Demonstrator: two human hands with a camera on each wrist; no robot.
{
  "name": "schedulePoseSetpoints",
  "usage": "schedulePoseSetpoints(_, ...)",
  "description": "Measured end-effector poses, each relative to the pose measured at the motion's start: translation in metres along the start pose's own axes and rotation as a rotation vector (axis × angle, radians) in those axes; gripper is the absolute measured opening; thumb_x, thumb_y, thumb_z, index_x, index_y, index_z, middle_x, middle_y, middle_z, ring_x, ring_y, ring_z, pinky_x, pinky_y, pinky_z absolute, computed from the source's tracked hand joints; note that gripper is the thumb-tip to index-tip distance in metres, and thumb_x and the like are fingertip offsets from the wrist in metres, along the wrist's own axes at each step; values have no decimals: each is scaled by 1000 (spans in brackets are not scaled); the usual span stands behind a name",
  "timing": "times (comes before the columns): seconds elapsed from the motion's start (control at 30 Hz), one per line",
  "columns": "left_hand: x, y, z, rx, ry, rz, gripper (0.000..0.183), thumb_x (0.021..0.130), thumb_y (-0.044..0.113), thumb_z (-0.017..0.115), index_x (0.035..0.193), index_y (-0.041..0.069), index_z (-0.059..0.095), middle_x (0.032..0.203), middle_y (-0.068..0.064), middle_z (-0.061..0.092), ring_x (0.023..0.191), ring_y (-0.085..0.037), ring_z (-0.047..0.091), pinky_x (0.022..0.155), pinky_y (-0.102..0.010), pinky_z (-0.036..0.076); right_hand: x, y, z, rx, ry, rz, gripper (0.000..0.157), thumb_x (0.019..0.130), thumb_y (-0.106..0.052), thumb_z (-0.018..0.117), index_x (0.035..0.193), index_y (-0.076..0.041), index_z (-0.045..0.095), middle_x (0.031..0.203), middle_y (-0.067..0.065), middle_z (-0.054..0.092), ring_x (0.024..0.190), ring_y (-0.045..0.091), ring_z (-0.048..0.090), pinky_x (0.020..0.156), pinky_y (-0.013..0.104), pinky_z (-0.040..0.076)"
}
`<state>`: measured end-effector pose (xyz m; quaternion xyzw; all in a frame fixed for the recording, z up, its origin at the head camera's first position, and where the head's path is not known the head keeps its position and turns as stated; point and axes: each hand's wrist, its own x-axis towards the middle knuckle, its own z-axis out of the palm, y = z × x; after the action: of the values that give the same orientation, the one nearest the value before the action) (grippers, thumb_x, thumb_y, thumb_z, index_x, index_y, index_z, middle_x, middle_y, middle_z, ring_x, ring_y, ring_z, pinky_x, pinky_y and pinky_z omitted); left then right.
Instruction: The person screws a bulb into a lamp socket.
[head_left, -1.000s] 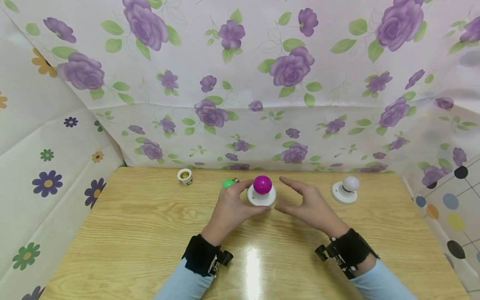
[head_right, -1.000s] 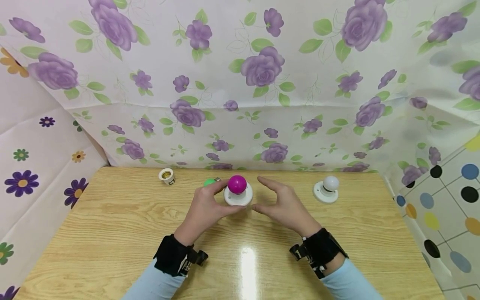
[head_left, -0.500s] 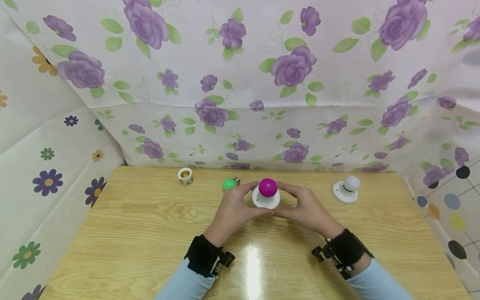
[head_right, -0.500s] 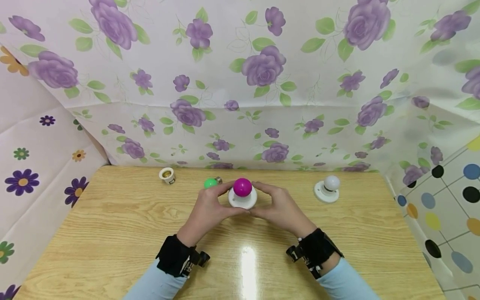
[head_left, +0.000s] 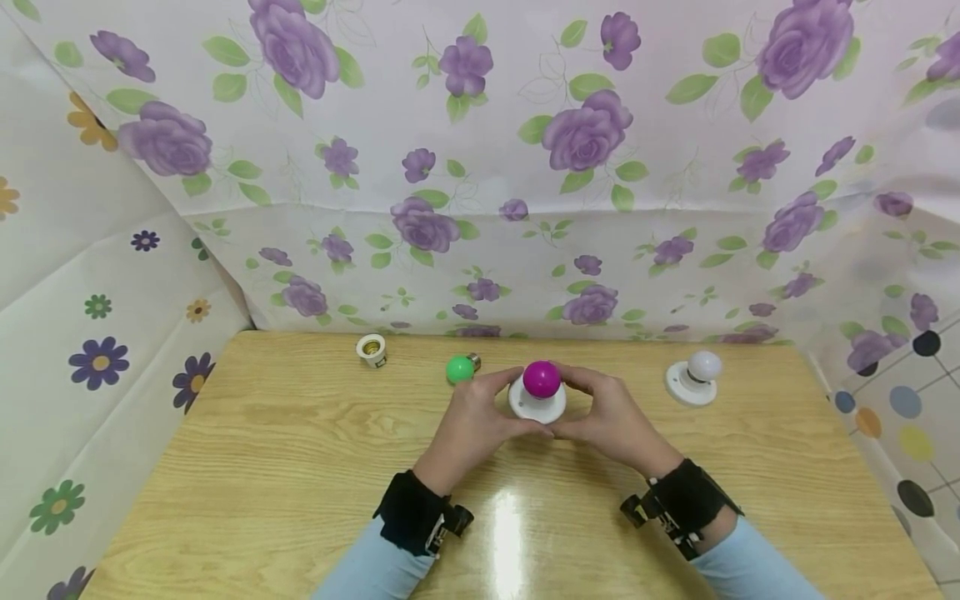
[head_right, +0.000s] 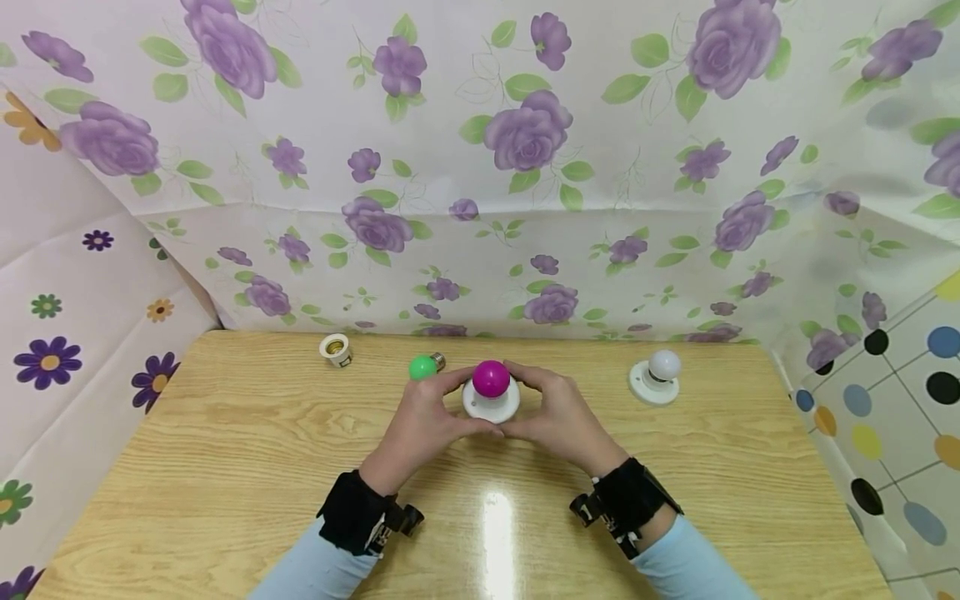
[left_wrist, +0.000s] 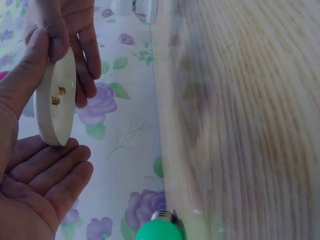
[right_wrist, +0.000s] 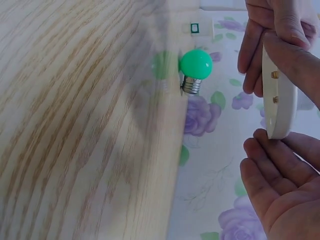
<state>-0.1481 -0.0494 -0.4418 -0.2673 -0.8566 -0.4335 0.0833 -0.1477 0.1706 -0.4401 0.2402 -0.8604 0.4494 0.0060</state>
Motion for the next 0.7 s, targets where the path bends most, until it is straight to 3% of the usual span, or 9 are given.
schedulePoseSetpoints(0.33, -2, 1, 0, 7, -46, -13, 76, 64, 51, 77, 128, 17, 55, 122, 8, 56, 113, -3, 47, 92, -20, 38, 0, 2, 4, -24, 14, -21, 70, 64, -41, 83, 126, -30, 54, 124, -16, 53, 115, 5, 48, 96, 37, 38)
schedulePoseSetpoints(0.5, -3, 1, 0, 9, -83, -61, 80, 64, 53, 76, 130, 15, 53, 125, 6, 55, 116, -4, 45, 93, -22, 37, -1, 5, 5, -23, 2, -16, 66, 66, -44, 81, 125, -31, 55, 123, -16, 54, 114, 6, 48, 95, 38, 39)
schedulePoseSetpoints(0.7, -4, -1, -2, 60, -96, -126, 85, 67, 62, 70, 133, 12, 50, 131, -1, 51, 120, -10, 43, 94, -26, 37, -6, 14, 3, -60, 22, 12, 73, 67, -51, 78, 130, -26, 52, 126, -12, 52, 117, 9, 47, 96, 39, 37)
